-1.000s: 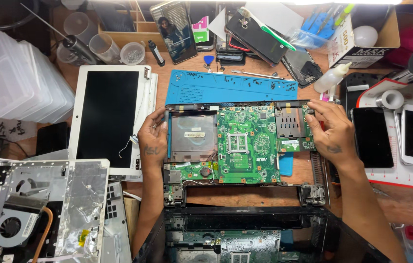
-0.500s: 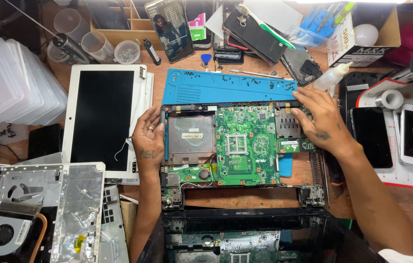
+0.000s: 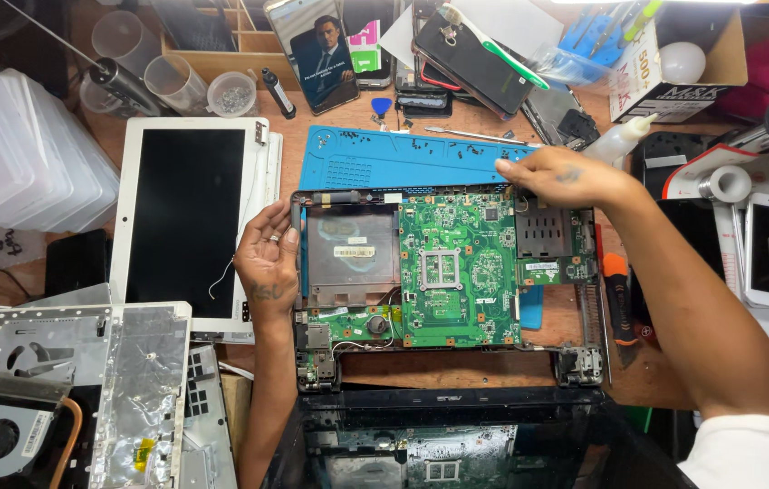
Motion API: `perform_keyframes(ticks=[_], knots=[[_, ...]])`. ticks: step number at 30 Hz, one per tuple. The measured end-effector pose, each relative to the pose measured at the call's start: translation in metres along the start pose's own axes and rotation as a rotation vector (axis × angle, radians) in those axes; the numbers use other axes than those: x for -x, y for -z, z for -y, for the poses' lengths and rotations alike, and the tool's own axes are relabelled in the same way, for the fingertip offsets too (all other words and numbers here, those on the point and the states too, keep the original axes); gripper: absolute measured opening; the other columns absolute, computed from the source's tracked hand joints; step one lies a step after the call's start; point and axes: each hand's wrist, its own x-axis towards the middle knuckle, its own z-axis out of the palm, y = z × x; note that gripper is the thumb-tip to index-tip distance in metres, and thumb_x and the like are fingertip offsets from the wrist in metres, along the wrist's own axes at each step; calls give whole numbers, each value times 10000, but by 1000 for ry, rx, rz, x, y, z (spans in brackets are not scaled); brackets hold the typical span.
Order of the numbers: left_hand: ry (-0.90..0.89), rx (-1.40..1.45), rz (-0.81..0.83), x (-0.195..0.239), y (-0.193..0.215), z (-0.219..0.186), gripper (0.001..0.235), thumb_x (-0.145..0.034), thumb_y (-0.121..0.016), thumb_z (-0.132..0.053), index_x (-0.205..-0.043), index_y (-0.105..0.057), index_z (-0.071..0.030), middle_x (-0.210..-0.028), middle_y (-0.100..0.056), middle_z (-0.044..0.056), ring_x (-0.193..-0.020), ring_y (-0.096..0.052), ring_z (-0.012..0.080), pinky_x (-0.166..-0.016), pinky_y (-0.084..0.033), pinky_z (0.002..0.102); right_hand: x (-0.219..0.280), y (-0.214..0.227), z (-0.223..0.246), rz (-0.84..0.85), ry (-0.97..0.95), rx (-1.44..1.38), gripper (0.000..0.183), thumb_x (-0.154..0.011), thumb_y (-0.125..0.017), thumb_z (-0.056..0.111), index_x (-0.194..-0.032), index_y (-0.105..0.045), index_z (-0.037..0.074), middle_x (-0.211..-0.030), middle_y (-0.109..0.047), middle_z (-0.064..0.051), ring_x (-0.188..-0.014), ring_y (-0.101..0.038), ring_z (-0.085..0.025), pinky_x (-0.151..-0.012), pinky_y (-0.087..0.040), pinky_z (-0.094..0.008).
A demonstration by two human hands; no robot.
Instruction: The person handles a disassembled laptop on a cluttered workbench, repeatedly lifting and repositioning the motherboard and a blue plastic backplate. They connect and disconnect ribbon cables and adjust components without using visible tools.
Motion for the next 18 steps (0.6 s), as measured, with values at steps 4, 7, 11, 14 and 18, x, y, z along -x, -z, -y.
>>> perform_keyframes(ticks=[4,7,11,14,18], knots=[[1,21,-4,1,0,-1,358,-979,-607,79,-1331,-547,109,-1292,-649,286,-1262,-652,309,-1145,-527,385,-20,4,18,187,-55,-42,707,-983,-423,631,-733,-639,5,-569,-425,-34,-524,-466,-159,-505,-446,-392],[8,13,-8,0,-1,-3,352,-980,-601,81,-1327,-551,105,-1292,-651,279,-1262,-651,307,-1146,-527,387,-21,1,25,187,-15,-42,686,-989,-444,615,-794,-659,-6,-595,-379,-8,-536,-420,-142,-489,-417,-388],[49,8,-8,0,-1,-6,355,-965,-593,88,-1317,-549,99,-1305,-639,270,-1268,-640,302,-1130,-539,389,-16,-2,15,68,111,-25,615,-1052,-506,539,-923,-759,-6,-636,-501,-51,-607,-448,-159,-555,-419,-400],[50,-3,-8,1,-1,-8,352,-962,-594,92,-1311,-552,106,-1298,-645,273,-1269,-646,303,-1145,-531,385,-14,13,-4,-213,158,149,379,-959,-678,378,-1061,-769,25,-850,-741,-152,-731,-720,-252,-693,-548,-389],[55,-8,-20,0,-2,-12,347,-954,-602,77,-1297,-561,107,-1277,-660,265,-1252,-660,296,-1137,-539,377,-11,26,-22,-302,41,235,281,-861,-767,179,-1100,-768,30,-948,-758,-223,-856,-744,-343,-797,-561,-434]])
